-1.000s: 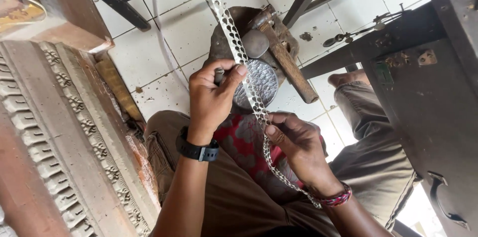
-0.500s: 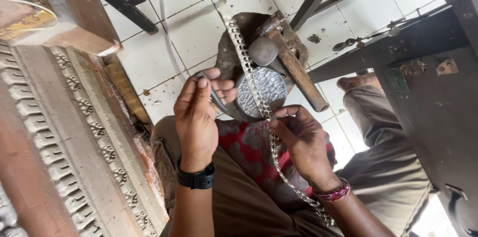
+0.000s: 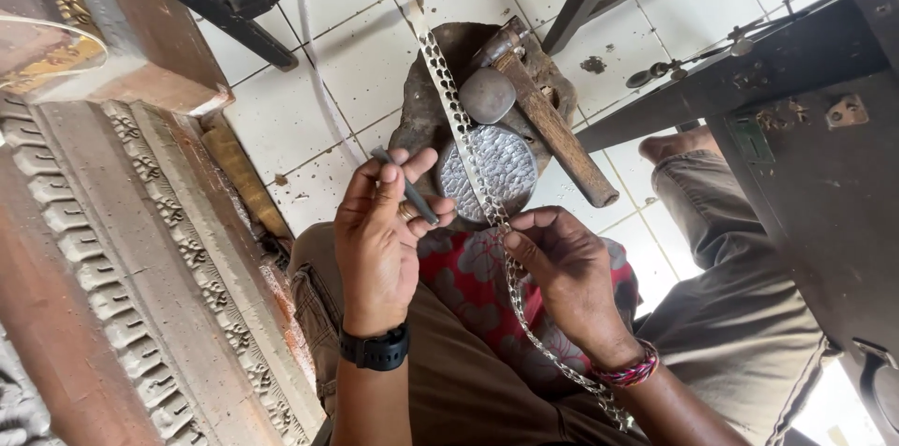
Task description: The person hammers a silver chain on an anvil using a hammer. They repeatedly strike the chain to flatten or shape it, occasionally repositioning the chain with their hands.
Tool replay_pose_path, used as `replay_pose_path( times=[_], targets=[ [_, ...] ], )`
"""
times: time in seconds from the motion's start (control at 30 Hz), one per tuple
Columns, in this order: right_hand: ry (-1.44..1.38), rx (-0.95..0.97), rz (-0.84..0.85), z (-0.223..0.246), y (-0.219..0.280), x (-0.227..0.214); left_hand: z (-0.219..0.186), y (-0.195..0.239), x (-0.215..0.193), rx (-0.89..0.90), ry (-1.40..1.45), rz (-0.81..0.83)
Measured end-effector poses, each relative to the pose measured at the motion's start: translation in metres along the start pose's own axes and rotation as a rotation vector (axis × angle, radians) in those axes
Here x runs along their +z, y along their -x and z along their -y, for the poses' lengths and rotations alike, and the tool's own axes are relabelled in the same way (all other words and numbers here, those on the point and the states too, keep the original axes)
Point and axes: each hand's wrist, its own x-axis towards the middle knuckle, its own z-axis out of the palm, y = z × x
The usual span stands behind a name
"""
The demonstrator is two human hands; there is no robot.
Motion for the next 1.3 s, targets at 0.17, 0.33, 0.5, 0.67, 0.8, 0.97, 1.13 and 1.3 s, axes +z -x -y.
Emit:
replay_pose_path(
  times=[0.17, 0.33, 0.5, 0.67, 0.8, 0.97, 1.13, 1.3],
  targets=[
    [-0.016, -0.005, 0.005, 0.007, 0.000, 0.002, 0.007, -0.002, -0.002, -0.113, 0.097, -0.054],
    [0.003, -0.009, 0.012, 0.009, 0.000, 0.000, 0.010, -0.003, -0.001, -0.165, 0.115, -0.044],
    [-0.014, -0.007, 0.016, 0.009, -0.001, 0.000, 0.011, -0.002, 0.003, -0.203, 0.204, -0.052],
    [-0.022, -0.007, 0.010, 0.006, -0.003, -0.001, 0.009, 0.000, 0.006, -0.041, -0.034, -0.033],
    [-0.020, -0.008, 0.002, 0.006, -0.002, 0.001, 0.018, 0.001, 0.003, 0.319, -0.429, 0.103],
    [-0.037, -0.006, -0.001, 0.003, -0.003, 0.001, 0.022, 0.008, 0.009, 0.583, -0.673, 0.215],
    [-0.038, 0.000, 0.015, 0.005, -0.004, 0.000, 0.025, 0.010, 0.008, 0.690, -0.820, 0.270],
    [-0.050, -0.009, 0.024, 0.005, -0.004, -0.001, 0.023, 0.010, 0.008, 0.752, -0.862, 0.291]
  ],
)
